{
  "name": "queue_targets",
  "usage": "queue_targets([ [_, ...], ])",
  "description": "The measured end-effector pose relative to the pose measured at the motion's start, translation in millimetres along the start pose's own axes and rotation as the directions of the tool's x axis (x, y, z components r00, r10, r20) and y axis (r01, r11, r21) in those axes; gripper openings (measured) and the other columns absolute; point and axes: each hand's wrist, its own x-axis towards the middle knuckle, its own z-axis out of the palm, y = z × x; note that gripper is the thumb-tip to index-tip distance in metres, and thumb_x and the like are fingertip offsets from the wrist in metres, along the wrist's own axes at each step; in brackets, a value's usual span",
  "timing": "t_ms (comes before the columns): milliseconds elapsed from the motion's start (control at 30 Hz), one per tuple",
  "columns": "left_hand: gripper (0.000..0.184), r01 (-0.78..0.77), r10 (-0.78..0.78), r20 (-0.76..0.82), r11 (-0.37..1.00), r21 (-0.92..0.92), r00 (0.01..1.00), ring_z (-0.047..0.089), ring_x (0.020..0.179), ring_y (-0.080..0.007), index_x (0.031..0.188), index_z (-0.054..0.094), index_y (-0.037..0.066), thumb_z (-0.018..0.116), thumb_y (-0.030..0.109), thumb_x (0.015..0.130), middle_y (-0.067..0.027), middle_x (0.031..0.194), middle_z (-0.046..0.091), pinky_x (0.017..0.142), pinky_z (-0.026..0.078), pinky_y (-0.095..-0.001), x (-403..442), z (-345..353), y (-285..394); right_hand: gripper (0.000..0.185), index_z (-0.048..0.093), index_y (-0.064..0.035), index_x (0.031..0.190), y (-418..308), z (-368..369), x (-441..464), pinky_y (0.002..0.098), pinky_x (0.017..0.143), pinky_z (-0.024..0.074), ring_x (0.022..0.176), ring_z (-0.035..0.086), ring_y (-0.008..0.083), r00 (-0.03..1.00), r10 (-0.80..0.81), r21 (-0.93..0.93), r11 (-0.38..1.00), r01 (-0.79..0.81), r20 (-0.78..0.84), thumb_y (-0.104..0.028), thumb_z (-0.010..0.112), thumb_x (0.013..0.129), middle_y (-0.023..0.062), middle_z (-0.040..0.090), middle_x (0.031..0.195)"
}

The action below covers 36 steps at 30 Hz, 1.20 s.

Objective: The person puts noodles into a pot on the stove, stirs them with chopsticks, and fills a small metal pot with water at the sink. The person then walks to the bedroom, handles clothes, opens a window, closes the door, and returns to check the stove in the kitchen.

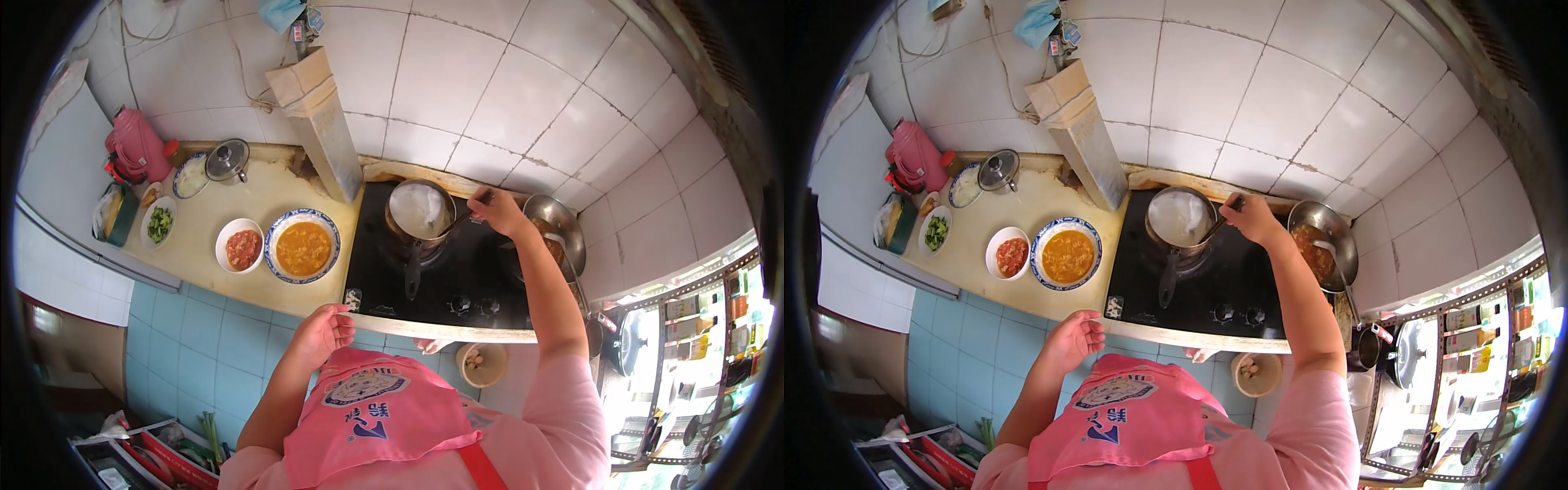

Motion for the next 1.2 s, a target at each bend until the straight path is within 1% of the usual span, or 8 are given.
queue_targets([
  [267,0.030,-0.049,0.049,-0.010,0.999,-0.020,0.999,0.061,0.086,-0.0181,0.113,0.056,0.011,0.045,0.033,0.096,-0.0038,0.094,0.064,0.079,0.048,-0.0370,-14.6,-8.4,4.1,0.012,0.061,-0.0017,0.086,41.2,35.0,27.3,0.0253,0.057,0.0467,0.063,0.057,0.0094,0.996,0.075,0.026,0.997,-0.073,-0.058,-0.012,0.066,0.086,0.0041,0.060,0.068],
  [433,0.030,-0.050,0.049,-0.032,0.998,-0.025,0.998,0.062,0.085,-0.0177,0.112,0.056,0.011,0.045,0.034,0.096,-0.0036,0.093,0.064,0.079,0.048,-0.0365,-17.4,-12.4,2.9,0.012,0.060,-0.0009,0.089,48.6,51.6,31.3,0.0251,0.062,0.0478,0.069,0.059,0.0112,0.944,0.019,0.374,0.921,0.112,-0.329,-0.012,0.065,0.089,0.0051,0.062,0.080],
  [567,0.030,-0.048,0.047,-0.042,0.999,-0.026,0.998,0.062,0.084,-0.0176,0.111,0.056,0.011,0.046,0.034,0.096,-0.0032,0.092,0.064,0.078,0.048,-0.0355,-17.6,-13.6,3.6,0.013,0.061,-0.0008,0.090,34.9,60.3,17.8,0.0245,0.068,0.0469,0.075,0.058,0.0113,0.941,0.001,0.460,0.872,0.165,-0.338,-0.012,0.066,0.088,0.0033,0.062,0.083],
  [700,0.029,-0.035,0.034,-0.022,0.998,-0.044,0.999,0.061,0.086,-0.0180,0.114,0.055,0.010,0.042,0.030,0.098,-0.0051,0.095,0.063,0.078,0.049,-0.0355,-13.5,-15.8,2.9,0.011,0.062,-0.0040,0.092,48.0,72.1,3.4,0.0249,0.074,0.0451,0.080,0.054,0.0088,0.975,-0.145,0.327,0.925,0.195,-0.170,-0.013,0.067,0.088,-0.0002,0.061,0.085],
  [900,0.028,-0.051,0.051,-0.029,0.999,-0.018,0.998,0.061,0.085,-0.0182,0.114,0.054,0.011,0.042,0.030,0.097,-0.0051,0.095,0.063,0.078,0.049,-0.0352,-13.7,-11.7,5.2,0.009,0.062,-0.0039,0.090,61.6,52.5,-21.0,0.0259,0.069,0.0465,0.077,0.057,0.0120,0.925,-0.284,-0.002,0.956,0.293,-0.253,-0.008,0.068,0.085,0.0034,0.060,0.081],
  [1033,0.028,-0.043,0.042,-0.043,0.999,-0.018,0.998,0.061,0.085,-0.0182,0.113,0.055,0.011,0.043,0.031,0.097,-0.0049,0.095,0.063,0.078,0.049,-0.0351,-13.5,-11.6,4.6,0.006,0.062,-0.0025,0.085,76.9,43.4,-29.0,0.0262,0.066,0.0475,0.072,0.059,0.0125,0.903,-0.248,-0.197,0.962,0.188,-0.352,-0.006,0.067,0.085,0.0033,0.060,0.080],
  [1133,0.029,-0.028,0.028,-0.046,1.000,-0.013,0.999,0.061,0.085,-0.0182,0.113,0.055,0.011,0.043,0.032,0.097,-0.0048,0.095,0.063,0.078,0.049,-0.0351,-12.4,-10.6,3.9,0.009,0.063,-0.0034,0.090,101.4,54.3,-21.9,0.0235,0.071,0.0468,0.077,0.058,0.0112,0.885,-0.094,0.098,0.983,0.155,-0.455,-0.011,0.067,0.087,0.0023,0.060,0.085],
  [1200,0.030,-0.036,0.036,-0.029,0.999,-0.016,0.999,0.061,0.086,-0.0184,0.113,0.055,0.010,0.043,0.033,0.097,-0.0048,0.094,0.063,0.078,0.049,-0.0352,-12.4,-10.1,3.2,0.014,0.060,-0.0042,0.094,110.4,65.5,-14.2,0.0277,0.073,0.0508,0.080,0.062,0.0156,0.837,0.256,0.567,0.820,0.078,-0.484,-0.014,0.067,0.087,0.0045,0.061,0.087],
])
